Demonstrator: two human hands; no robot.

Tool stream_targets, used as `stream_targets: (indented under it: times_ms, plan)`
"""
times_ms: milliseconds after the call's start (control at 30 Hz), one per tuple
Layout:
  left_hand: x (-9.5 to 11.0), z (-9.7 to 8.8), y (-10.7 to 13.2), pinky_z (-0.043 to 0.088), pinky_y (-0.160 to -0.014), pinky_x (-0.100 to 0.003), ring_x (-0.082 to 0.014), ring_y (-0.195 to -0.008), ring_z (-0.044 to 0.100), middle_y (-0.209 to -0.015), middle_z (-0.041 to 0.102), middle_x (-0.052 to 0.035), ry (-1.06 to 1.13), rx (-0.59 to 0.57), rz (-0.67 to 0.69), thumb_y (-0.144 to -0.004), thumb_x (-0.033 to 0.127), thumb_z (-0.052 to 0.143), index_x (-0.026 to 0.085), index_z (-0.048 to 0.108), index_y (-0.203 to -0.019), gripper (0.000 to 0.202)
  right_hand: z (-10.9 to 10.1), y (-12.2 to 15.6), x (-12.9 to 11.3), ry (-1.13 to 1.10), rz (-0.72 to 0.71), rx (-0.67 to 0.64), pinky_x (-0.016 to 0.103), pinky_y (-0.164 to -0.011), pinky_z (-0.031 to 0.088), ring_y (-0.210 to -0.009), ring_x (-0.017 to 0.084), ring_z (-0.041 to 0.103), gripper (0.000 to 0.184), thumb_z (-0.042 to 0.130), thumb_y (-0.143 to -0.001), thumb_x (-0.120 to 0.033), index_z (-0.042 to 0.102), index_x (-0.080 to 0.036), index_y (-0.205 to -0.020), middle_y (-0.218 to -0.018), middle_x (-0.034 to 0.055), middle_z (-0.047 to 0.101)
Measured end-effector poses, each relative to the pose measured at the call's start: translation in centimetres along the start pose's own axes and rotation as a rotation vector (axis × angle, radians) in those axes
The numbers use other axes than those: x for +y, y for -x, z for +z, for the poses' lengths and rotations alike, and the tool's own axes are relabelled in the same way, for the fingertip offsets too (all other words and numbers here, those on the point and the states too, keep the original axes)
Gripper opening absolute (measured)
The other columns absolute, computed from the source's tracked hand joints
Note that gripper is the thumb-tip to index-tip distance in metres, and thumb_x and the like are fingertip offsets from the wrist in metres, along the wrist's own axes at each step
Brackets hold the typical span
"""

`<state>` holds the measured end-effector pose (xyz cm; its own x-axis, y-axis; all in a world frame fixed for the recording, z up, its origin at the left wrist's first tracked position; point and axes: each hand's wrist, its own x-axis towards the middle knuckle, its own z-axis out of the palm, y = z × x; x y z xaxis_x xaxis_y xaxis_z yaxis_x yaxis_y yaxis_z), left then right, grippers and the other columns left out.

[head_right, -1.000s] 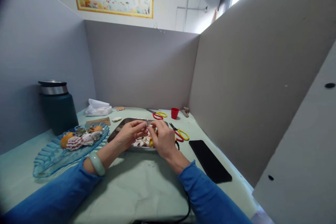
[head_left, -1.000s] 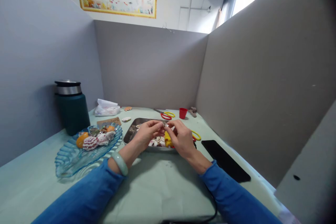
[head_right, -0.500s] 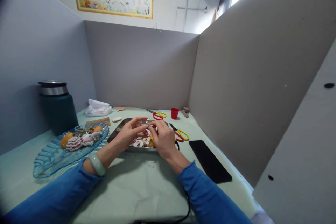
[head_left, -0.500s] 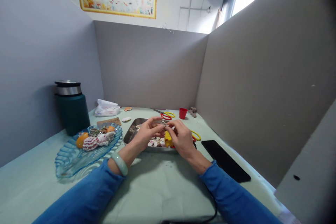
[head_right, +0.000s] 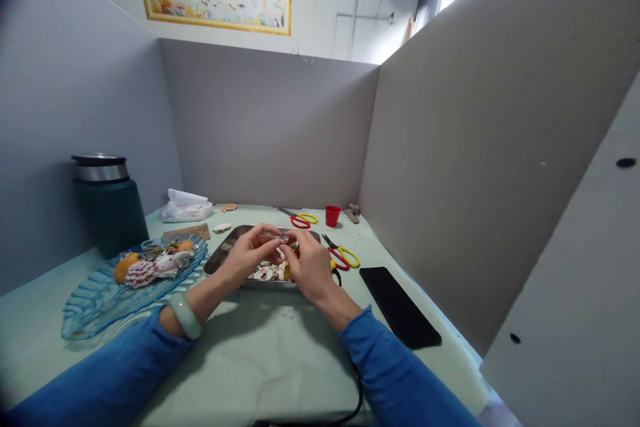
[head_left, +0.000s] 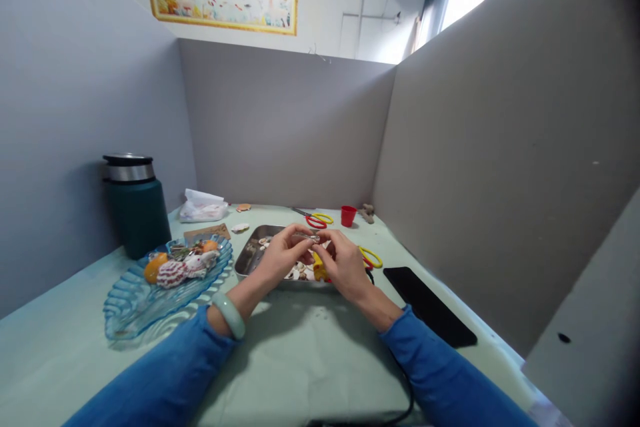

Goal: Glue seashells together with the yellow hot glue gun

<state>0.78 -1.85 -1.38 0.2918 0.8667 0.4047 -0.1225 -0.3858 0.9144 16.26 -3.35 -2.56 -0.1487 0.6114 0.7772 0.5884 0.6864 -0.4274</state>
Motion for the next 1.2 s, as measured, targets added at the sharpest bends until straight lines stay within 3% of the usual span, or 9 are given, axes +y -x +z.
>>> stream_targets:
  times_ms: [367,733,1033,1200]
  plan:
    - [0.88,-0.08,0.23,0.052,-0.061,-0.03,-0.0177,-0.063,0.065,-0.074,0.067,-0.0049,-0.12,-0.047,0.034,-0.074,0.038,0.064,0.018,0.056,-0.092,0.028,-0.29,-0.26,-0.37,-0.099,0.036,0.017,0.027,-0.068,0.048,-0.069,0.015,0.059,0.018,0.05,-0.086,-0.023,0.06,-0.019,-0.1,-0.094,0.0056,0.063]
    - [0.59,-0.28,0.29,0.048,-0.053,-0.026,-0.0154,-0.056,0.062,-0.07,0.066,-0.0042,-0.268,-0.044,0.126,-0.079,0.035,0.058,0.018,0.056,-0.092,0.022,0.17,-0.16,-0.01,-0.23,0.093,0.041,0.025,-0.064,0.048,-0.069,0.014,0.058,0.018,0.052,-0.085,-0.024,0.061,-0.018,-0.1,-0.091,0.0051,0.064]
    - [0.4,-0.63,0.14,0.044,-0.052,-0.021,-0.0117,-0.054,0.061,-0.07,0.066,-0.0011,-0.444,-0.044,0.279,-0.083,0.025,0.052,0.019,0.057,-0.096,0.015,0.4,0.01,0.34,-0.41,0.171,0.039,0.024,-0.057,0.047,-0.061,0.012,0.056,0.021,0.055,-0.083,-0.028,0.06,-0.019,-0.102,-0.086,0.0036,0.062]
    - [1.03,-0.52,0.31,0.044,-0.054,-0.021,-0.0112,-0.053,0.061,-0.068,0.067,-0.0008,-0.572,-0.014,0.35,-0.083,0.023,0.052,0.019,0.059,-0.095,0.014,0.29,-0.28,0.14,-0.53,0.246,0.02,0.023,-0.052,0.044,-0.056,0.011,0.053,0.025,0.057,-0.08,-0.03,0.06,-0.018,-0.101,-0.072,0.0006,0.06]
